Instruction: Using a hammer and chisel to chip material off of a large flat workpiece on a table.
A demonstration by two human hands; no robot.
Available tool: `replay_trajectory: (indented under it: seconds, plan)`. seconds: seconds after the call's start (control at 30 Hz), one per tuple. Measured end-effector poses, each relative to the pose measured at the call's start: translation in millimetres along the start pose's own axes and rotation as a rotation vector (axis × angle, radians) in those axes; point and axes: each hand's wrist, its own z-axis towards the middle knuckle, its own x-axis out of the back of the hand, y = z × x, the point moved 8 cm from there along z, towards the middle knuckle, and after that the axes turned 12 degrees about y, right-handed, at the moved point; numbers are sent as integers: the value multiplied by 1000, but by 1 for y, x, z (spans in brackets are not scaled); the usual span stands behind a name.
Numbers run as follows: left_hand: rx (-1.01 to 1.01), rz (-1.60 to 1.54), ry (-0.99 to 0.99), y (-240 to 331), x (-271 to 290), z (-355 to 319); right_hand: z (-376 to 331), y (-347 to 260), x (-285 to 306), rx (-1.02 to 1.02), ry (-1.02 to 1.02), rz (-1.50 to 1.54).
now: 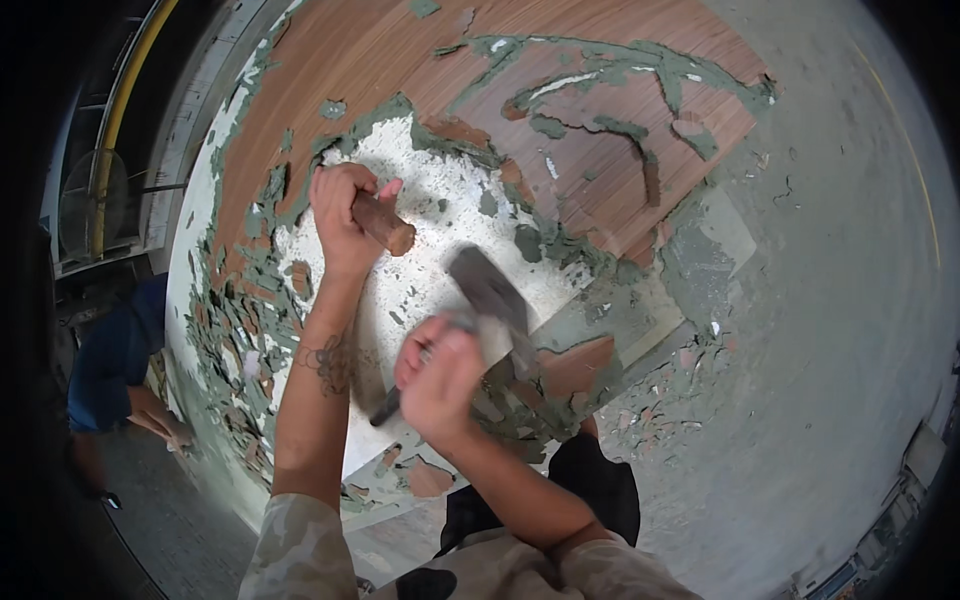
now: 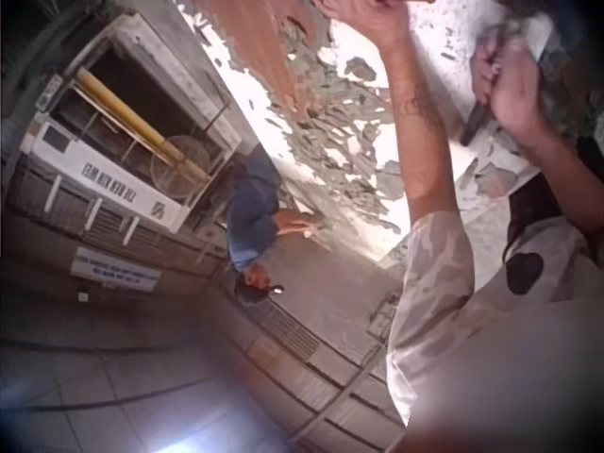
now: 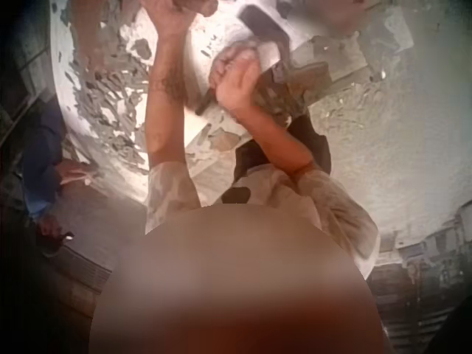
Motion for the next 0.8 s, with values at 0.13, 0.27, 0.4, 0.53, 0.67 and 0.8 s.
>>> replay_trajectory:
  seconds: [0.13,0.27,0.4,0.53,0.67,0.8]
  plan:
    - [63,63,-5,-16,-1,-3,-6,4,-7,-5,18,-166]
    - [51,-18,-12,-12,-4,4,-3,26,-34,-16,-33,-284]
    - [108,-56,-7,-19,-2,-2,-11,9,-22,61,137,-55]
    - [90,-90,-5,-18,1,1,-5,14,-22,38,139,-215]
    - [46,-160,37,-19,14,-5,-14,9,-11,47,79,-346]
    - [-154,-467,-35,10,14,-6,-15,-22,4,181,63,-420]
